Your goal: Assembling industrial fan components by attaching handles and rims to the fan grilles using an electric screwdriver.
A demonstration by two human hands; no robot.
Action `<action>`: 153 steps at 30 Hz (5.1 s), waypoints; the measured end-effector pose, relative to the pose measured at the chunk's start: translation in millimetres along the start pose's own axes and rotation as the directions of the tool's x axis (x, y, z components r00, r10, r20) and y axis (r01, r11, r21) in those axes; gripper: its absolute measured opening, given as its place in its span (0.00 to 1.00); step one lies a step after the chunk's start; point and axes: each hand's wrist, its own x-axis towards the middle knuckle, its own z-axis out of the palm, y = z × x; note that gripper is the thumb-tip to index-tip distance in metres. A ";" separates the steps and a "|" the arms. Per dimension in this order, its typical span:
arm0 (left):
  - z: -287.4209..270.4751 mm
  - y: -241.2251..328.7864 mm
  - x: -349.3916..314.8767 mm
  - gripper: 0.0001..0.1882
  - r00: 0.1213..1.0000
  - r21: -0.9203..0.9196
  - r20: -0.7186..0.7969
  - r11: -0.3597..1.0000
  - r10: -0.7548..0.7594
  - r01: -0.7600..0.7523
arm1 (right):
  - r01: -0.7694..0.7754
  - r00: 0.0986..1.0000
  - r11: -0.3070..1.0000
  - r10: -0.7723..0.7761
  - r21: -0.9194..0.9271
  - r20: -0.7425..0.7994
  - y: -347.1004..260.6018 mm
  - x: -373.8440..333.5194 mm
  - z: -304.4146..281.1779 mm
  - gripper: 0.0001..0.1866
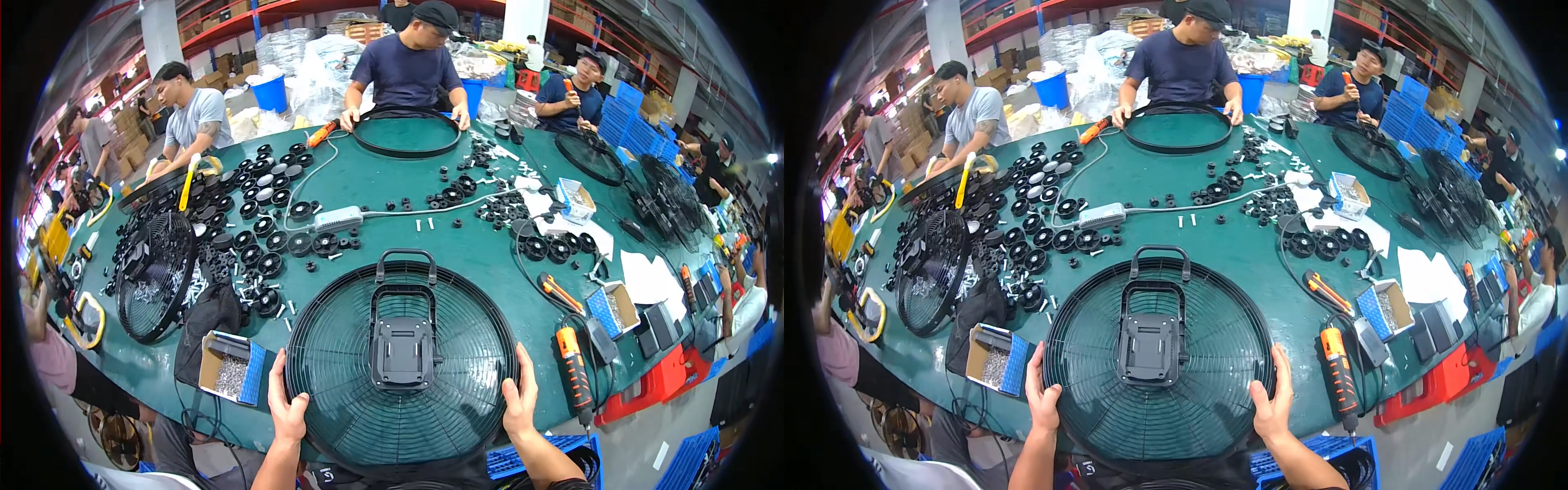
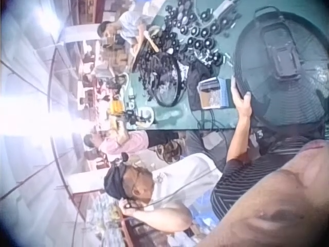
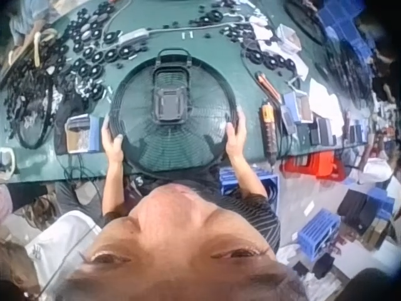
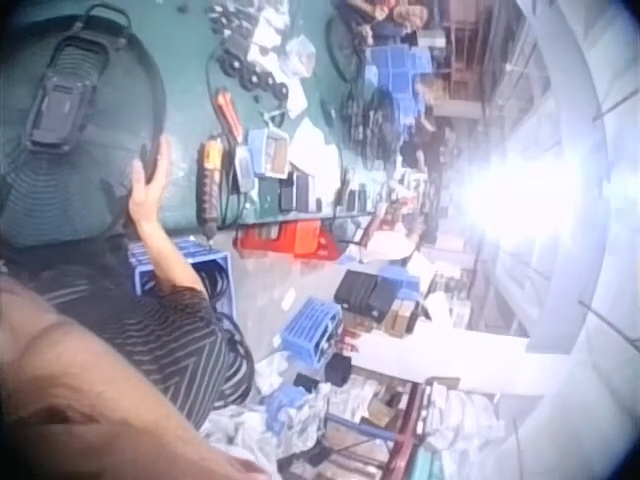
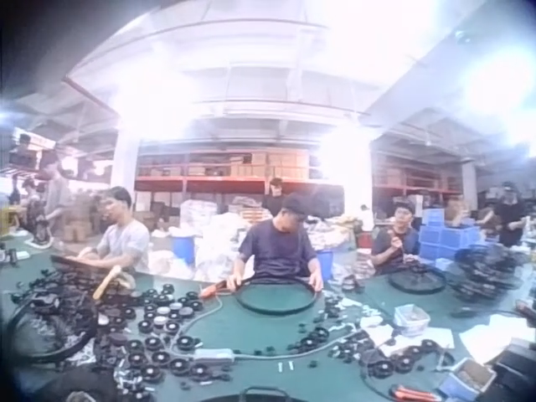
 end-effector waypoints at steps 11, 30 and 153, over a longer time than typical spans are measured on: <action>-13.8 -5.1 -10.0 0.43 0.994 0.250 0.030 0.962 0.103 -0.108 | 0.182 0.981 0.965 -0.165 -0.187 0.104 -15.7 -6.8 23.7 0.26; -16.0 -14.8 -2.6 0.44 0.995 0.135 0.043 0.987 0.087 -0.092 | 0.235 0.970 0.880 -0.242 -0.412 0.036 -36.6 -12.5 16.2 0.22; -118.0 74.6 59.4 0.04 0.999 0.983 0.009 0.186 -0.053 0.001 | 0.220 0.972 0.831 -0.143 0.511 -0.185 -144.8 7.2 -73.3 0.28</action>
